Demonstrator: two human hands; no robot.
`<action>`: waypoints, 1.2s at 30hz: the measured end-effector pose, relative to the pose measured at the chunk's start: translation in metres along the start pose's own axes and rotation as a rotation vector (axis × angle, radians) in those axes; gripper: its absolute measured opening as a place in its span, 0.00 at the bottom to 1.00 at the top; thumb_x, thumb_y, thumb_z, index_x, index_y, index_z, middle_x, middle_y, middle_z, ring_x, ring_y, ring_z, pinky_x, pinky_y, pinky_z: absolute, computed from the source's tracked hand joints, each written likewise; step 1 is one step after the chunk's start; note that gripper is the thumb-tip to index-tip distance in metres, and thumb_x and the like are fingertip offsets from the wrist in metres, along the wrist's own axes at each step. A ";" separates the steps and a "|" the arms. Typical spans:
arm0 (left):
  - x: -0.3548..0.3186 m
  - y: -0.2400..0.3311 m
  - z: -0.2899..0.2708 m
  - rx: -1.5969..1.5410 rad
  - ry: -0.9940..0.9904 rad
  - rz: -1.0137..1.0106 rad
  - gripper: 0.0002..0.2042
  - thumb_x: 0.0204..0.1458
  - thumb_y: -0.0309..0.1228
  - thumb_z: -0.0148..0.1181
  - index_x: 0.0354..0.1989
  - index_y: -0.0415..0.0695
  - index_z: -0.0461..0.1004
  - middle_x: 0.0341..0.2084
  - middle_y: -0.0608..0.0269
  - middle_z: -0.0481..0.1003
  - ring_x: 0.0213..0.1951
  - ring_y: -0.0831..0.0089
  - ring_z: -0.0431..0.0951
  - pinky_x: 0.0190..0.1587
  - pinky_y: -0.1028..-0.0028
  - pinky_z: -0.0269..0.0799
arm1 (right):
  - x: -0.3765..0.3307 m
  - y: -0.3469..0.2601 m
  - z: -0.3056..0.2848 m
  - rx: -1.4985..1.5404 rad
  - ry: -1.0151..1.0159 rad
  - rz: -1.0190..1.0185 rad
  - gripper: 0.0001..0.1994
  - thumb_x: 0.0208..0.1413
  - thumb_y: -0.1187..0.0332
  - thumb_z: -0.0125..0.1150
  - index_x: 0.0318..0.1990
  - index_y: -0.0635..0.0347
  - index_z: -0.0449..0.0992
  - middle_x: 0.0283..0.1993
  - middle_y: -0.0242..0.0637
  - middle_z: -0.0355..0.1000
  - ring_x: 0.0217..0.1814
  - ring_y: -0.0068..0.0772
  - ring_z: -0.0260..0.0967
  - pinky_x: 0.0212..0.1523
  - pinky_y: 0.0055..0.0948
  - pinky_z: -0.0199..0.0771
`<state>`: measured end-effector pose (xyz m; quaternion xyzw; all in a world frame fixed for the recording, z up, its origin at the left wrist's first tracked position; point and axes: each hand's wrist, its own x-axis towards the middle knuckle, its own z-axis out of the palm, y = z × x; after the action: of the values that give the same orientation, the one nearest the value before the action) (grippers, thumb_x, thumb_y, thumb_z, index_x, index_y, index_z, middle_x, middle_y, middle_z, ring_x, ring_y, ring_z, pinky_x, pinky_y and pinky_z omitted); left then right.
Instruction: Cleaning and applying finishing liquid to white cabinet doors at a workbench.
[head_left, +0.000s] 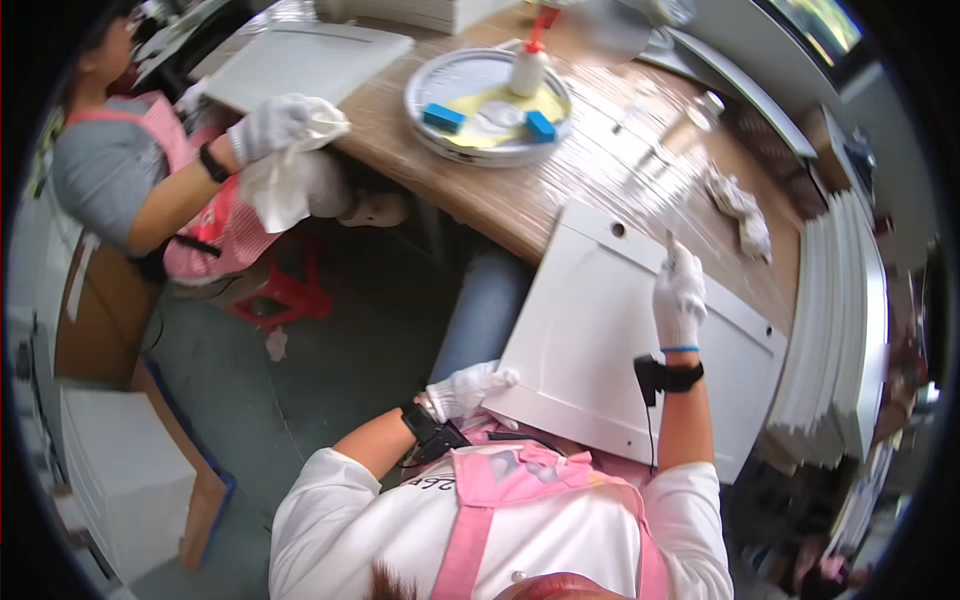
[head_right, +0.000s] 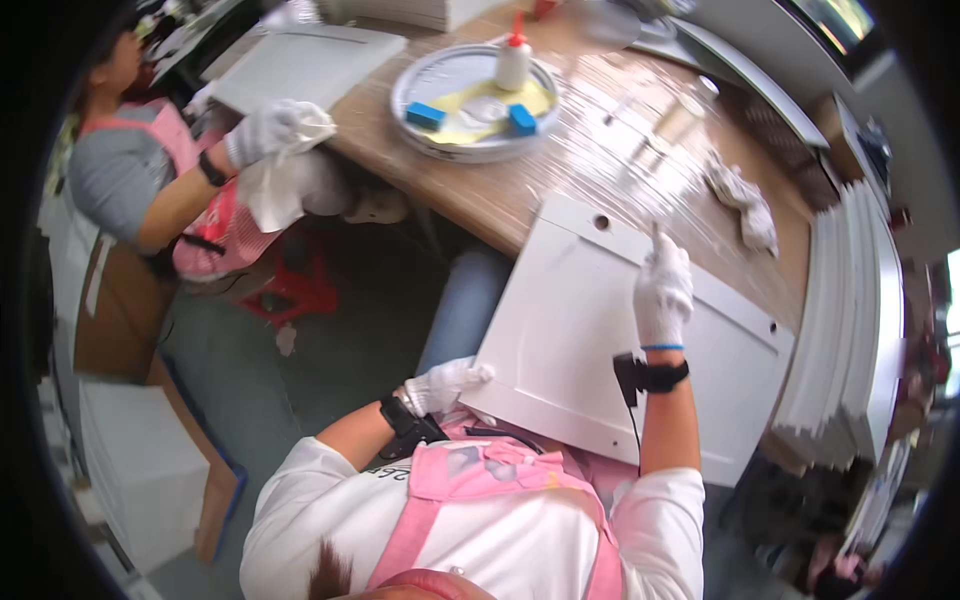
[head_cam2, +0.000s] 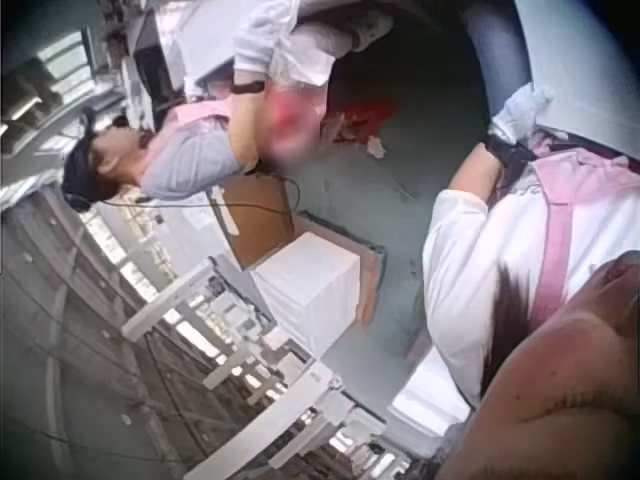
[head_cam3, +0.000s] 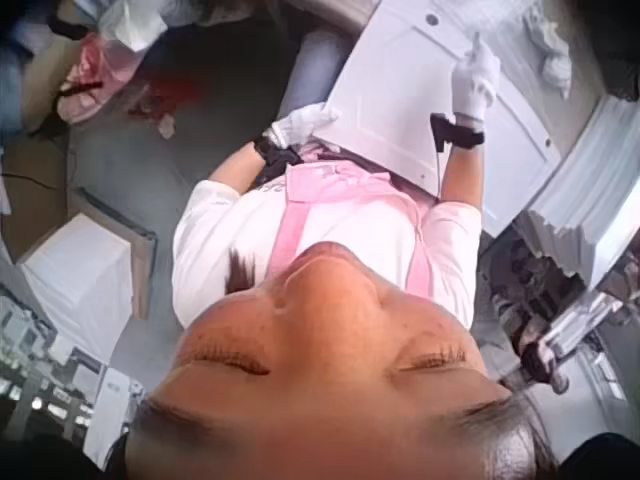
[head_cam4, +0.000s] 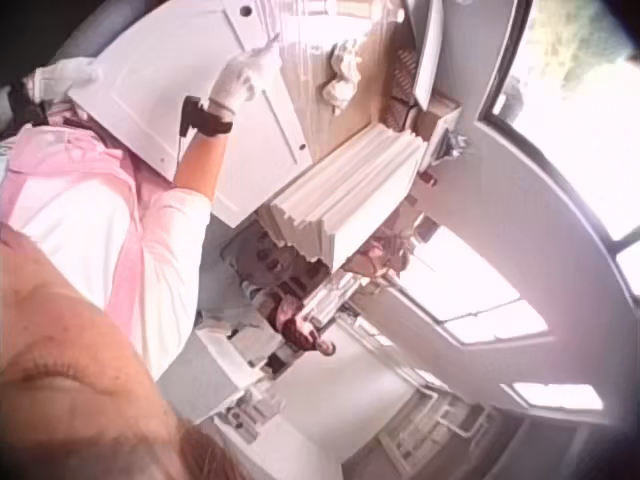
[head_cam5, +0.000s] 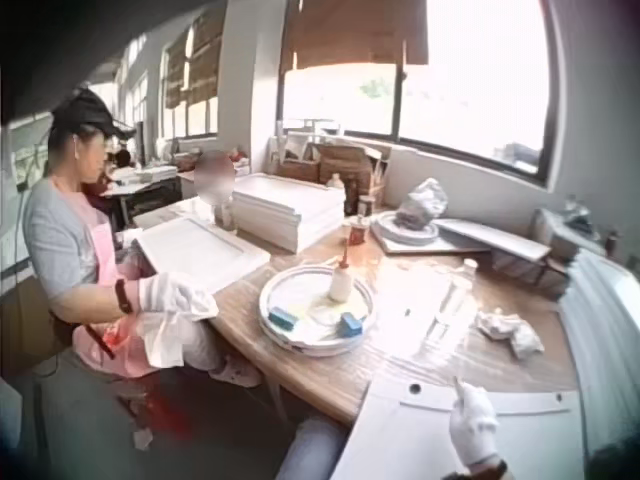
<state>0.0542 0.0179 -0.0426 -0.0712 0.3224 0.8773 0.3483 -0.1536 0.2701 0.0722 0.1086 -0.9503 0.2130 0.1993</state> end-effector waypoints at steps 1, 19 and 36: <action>-0.003 0.005 0.003 0.015 -0.009 -0.042 0.21 0.63 0.39 0.53 0.55 0.34 0.64 0.45 0.51 0.74 0.42 0.63 0.80 0.38 0.62 0.84 | 0.001 0.004 0.004 -0.075 0.003 0.143 0.13 0.59 0.69 0.55 0.52 0.57 0.72 0.43 0.50 0.72 0.47 0.55 0.71 0.46 0.47 0.73; 0.018 -0.003 -0.008 0.400 0.001 -0.150 0.27 0.61 0.46 0.57 0.59 0.34 0.67 0.48 0.61 0.74 0.48 0.76 0.72 0.52 0.74 0.69 | 0.013 -0.064 0.065 -0.022 -0.349 0.192 0.23 0.59 0.71 0.49 0.63 0.59 0.62 0.51 0.52 0.69 0.49 0.53 0.73 0.46 0.46 0.76; 0.017 0.002 -0.016 0.454 0.024 -0.190 0.25 0.61 0.43 0.57 0.57 0.35 0.68 0.48 0.60 0.74 0.49 0.75 0.72 0.52 0.73 0.70 | 0.012 -0.062 0.068 0.098 -0.311 0.102 0.23 0.56 0.74 0.52 0.62 0.57 0.65 0.44 0.48 0.71 0.42 0.51 0.73 0.41 0.44 0.75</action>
<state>0.0382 0.0169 -0.0600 -0.0315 0.5074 0.7447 0.4324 -0.1686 0.1837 0.0431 0.1014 -0.9625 0.2495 0.0332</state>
